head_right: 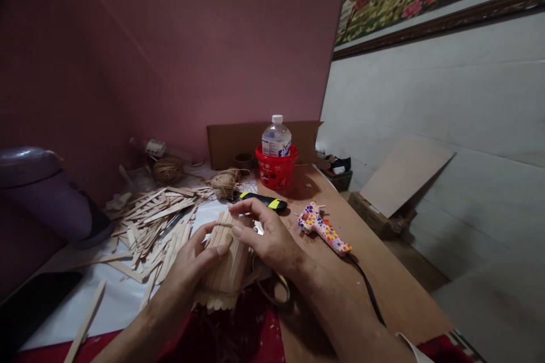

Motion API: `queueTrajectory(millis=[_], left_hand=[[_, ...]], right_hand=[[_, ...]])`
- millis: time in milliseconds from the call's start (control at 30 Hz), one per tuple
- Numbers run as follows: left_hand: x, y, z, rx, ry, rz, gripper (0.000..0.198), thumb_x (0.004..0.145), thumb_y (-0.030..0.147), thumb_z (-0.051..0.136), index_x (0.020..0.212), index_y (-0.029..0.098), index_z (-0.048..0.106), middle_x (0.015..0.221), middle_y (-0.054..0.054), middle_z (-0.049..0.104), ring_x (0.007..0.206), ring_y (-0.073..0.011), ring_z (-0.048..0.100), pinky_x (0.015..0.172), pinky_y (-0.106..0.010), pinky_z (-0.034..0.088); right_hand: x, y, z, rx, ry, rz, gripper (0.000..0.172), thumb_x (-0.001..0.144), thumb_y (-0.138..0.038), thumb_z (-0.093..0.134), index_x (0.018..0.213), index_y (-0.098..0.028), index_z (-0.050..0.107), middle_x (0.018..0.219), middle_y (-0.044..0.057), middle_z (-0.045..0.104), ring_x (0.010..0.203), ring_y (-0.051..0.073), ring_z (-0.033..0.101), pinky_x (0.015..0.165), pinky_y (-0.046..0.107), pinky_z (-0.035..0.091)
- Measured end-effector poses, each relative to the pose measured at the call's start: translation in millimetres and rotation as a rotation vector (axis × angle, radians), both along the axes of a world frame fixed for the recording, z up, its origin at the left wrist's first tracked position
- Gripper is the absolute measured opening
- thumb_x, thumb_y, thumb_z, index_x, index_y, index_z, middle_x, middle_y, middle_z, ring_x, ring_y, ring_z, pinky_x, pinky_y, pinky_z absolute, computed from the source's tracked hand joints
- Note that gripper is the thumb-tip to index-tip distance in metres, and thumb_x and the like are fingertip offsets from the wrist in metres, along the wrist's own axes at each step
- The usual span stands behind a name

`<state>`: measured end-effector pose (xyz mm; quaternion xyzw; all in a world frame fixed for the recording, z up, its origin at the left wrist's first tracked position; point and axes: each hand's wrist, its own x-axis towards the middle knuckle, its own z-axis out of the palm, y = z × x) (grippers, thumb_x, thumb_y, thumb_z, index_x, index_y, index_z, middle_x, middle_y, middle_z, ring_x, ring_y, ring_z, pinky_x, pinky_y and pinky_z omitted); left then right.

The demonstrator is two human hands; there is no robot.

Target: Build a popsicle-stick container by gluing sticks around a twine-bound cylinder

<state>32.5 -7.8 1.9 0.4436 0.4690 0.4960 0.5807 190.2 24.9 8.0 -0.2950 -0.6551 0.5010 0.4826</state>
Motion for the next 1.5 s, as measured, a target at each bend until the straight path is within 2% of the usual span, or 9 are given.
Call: queueTrajectory(millis=[133, 267, 500, 667, 800, 1000, 1233, 1367, 1500], left_hand=[[1.4, 0.0, 2.7, 0.015, 0.026, 0.022, 0.061, 0.064, 0.037, 0.073, 0.117, 0.016, 0.051, 0.093, -0.011, 0.071, 0.080, -0.0267, 0.067, 0.064, -0.031, 0.051], [3.0, -0.3, 3.2, 0.014, 0.030, 0.019, 0.063, 0.065, 0.036, 0.074, 0.119, 0.015, 0.049, 0.104, -0.014, 0.069, 0.089, -0.0287, 0.066, 0.067, -0.032, 0.051], [4.6, -4.7, 4.4, 0.010, -0.053, -0.005, 0.060, 0.069, 0.032, 0.069, 0.124, 0.019, 0.048, 0.107, -0.011, 0.068, 0.095, -0.0267, 0.064, 0.075, -0.033, 0.050], [8.3, -14.6, 14.4, -0.087, -0.099, 0.032, 0.052, 0.079, 0.035, 0.054, 0.129, 0.022, 0.047, 0.099, -0.007, 0.069, 0.085, -0.0249, 0.066, 0.062, -0.030, 0.049], [8.6, -16.0, 17.8, -0.109, -0.086, 0.026, 0.058, 0.078, 0.038, 0.056, 0.132, 0.021, 0.046, 0.097, -0.009, 0.070, 0.079, -0.0253, 0.066, 0.057, -0.029, 0.048], [9.3, -10.8, 17.3, -0.065, -0.151, 0.008, 0.049, 0.076, 0.028, 0.056, 0.124, 0.019, 0.056, 0.107, -0.009, 0.070, 0.094, -0.0259, 0.065, 0.079, -0.033, 0.049], [8.7, -17.3, 19.5, -0.058, -0.137, -0.025, 0.047, 0.075, 0.030, 0.061, 0.121, 0.020, 0.059, 0.111, -0.008, 0.069, 0.101, -0.0284, 0.063, 0.083, -0.035, 0.049], [7.2, -12.0, 10.8, -0.007, -0.126, -0.032, 0.056, 0.065, 0.031, 0.073, 0.118, 0.018, 0.059, 0.115, -0.012, 0.067, 0.107, -0.0302, 0.060, 0.089, -0.036, 0.047], [7.2, -5.2, 2.4, 0.003, -0.089, -0.038, 0.062, 0.062, 0.035, 0.077, 0.118, 0.017, 0.056, 0.111, -0.014, 0.068, 0.101, -0.0309, 0.062, 0.085, -0.037, 0.048]], right_hand=[[-1.7, 2.2, -7.2, -0.007, -0.011, -0.016, 0.034, 0.078, -0.021, 0.067, 0.110, -0.024, 0.055, 0.105, 0.002, 0.057, 0.099, 0.019, 0.053, 0.089, 0.034, 0.043], [-2.5, 3.9, -10.8, -0.057, 0.013, -0.004, 0.039, 0.075, -0.022, 0.070, 0.111, -0.024, 0.054, 0.107, 0.003, 0.057, 0.100, 0.019, 0.054, 0.088, 0.034, 0.044], [-3.3, -0.5, -2.5, -0.164, 0.075, 0.010, 0.041, 0.072, -0.021, 0.072, 0.108, -0.023, 0.054, 0.102, 0.002, 0.057, 0.094, 0.018, 0.055, 0.079, 0.031, 0.046], [-1.1, -2.4, 0.6, -0.215, 0.080, 0.023, 0.043, 0.070, -0.025, 0.075, 0.109, -0.023, 0.055, 0.101, 0.002, 0.059, 0.089, 0.018, 0.057, 0.077, 0.031, 0.047], [1.0, 0.2, -0.9, -0.212, 0.067, 0.044, 0.042, 0.070, -0.024, 0.075, 0.107, -0.023, 0.056, 0.102, 0.003, 0.060, 0.089, 0.018, 0.057, 0.077, 0.031, 0.048], [1.6, 1.2, -1.6, -0.198, 0.065, 0.060, 0.043, 0.070, -0.022, 0.074, 0.108, -0.023, 0.055, 0.102, 0.003, 0.060, 0.088, 0.018, 0.057, 0.075, 0.031, 0.048], [3.6, 1.7, -0.2, -0.219, 0.062, 0.083, 0.042, 0.070, -0.021, 0.074, 0.108, -0.024, 0.056, 0.102, 0.002, 0.060, 0.086, 0.017, 0.057, 0.073, 0.029, 0.047], [4.2, 2.8, 1.9, -0.264, 0.089, 0.113, 0.048, 0.064, -0.021, 0.078, 0.107, -0.021, 0.057, 0.100, 0.003, 0.061, 0.086, 0.017, 0.057, 0.074, 0.030, 0.047], [3.9, 2.3, 2.1, -0.287, 0.089, 0.118, 0.048, 0.064, -0.019, 0.077, 0.108, -0.021, 0.057, 0.097, 0.002, 0.062, 0.084, 0.016, 0.057, 0.072, 0.029, 0.046]])
